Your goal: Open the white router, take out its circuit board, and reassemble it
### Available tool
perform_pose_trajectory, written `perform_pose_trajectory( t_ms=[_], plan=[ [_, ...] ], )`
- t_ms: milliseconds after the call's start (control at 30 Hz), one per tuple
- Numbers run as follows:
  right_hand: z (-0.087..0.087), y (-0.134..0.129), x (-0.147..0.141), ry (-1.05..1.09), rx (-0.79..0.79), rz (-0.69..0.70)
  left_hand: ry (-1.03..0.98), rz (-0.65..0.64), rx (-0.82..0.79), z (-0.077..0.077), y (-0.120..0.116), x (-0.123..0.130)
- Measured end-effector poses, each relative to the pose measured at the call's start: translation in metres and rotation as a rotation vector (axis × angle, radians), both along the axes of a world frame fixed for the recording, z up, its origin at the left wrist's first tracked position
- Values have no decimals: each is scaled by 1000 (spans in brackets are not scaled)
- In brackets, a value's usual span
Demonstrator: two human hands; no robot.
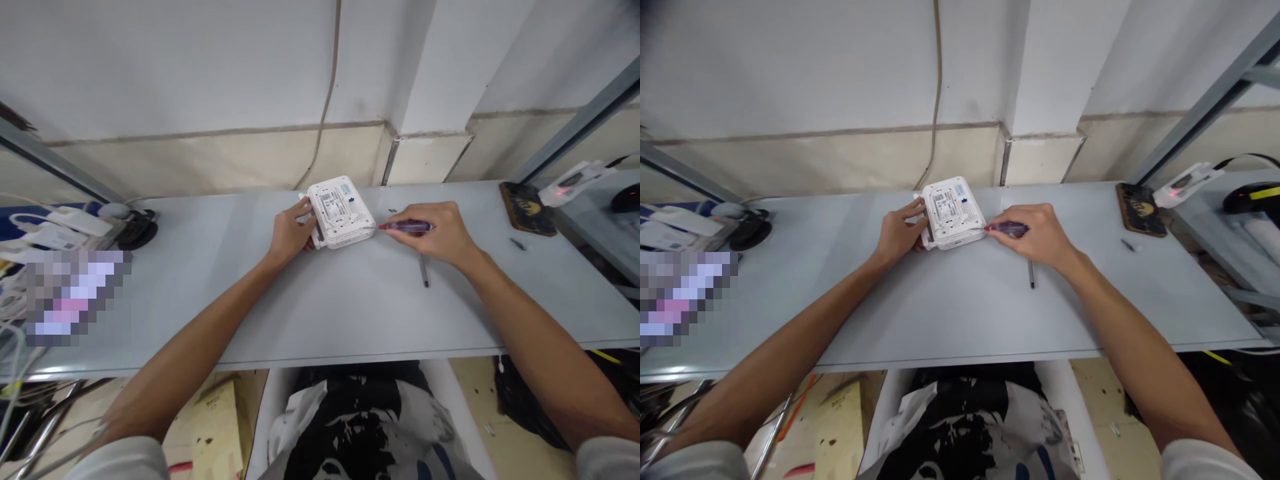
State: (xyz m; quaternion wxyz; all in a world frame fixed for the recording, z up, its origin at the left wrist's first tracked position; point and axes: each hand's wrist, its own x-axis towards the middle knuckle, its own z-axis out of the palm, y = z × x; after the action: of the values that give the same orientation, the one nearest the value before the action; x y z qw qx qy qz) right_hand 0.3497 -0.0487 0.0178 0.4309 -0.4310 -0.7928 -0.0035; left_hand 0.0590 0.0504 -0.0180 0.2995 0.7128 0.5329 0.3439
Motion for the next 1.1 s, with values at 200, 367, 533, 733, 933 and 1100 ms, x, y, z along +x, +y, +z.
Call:
perform_pose_trajectory(
  t_ms=[200,367,533,733,933,1100],
  plan=[
    [3,-3,0,-51,1,47,13,-20,15,2,0,0],
    [0,-2,1,-42,13,44,36,-29,0,5,-1,1],
    [-2,-4,-7,-87,5,25,37,-44,18,6,-3,2],
    [-2,-13,-15,-244,1,-43,128,-102,106,2,2,0],
    [0,-29,-30,-557,241,-218,603,-298,347,19,13,-22],
    [-8,-30,-32,-513,235,-293,770,-395,339,29,14,-41]
  ],
)
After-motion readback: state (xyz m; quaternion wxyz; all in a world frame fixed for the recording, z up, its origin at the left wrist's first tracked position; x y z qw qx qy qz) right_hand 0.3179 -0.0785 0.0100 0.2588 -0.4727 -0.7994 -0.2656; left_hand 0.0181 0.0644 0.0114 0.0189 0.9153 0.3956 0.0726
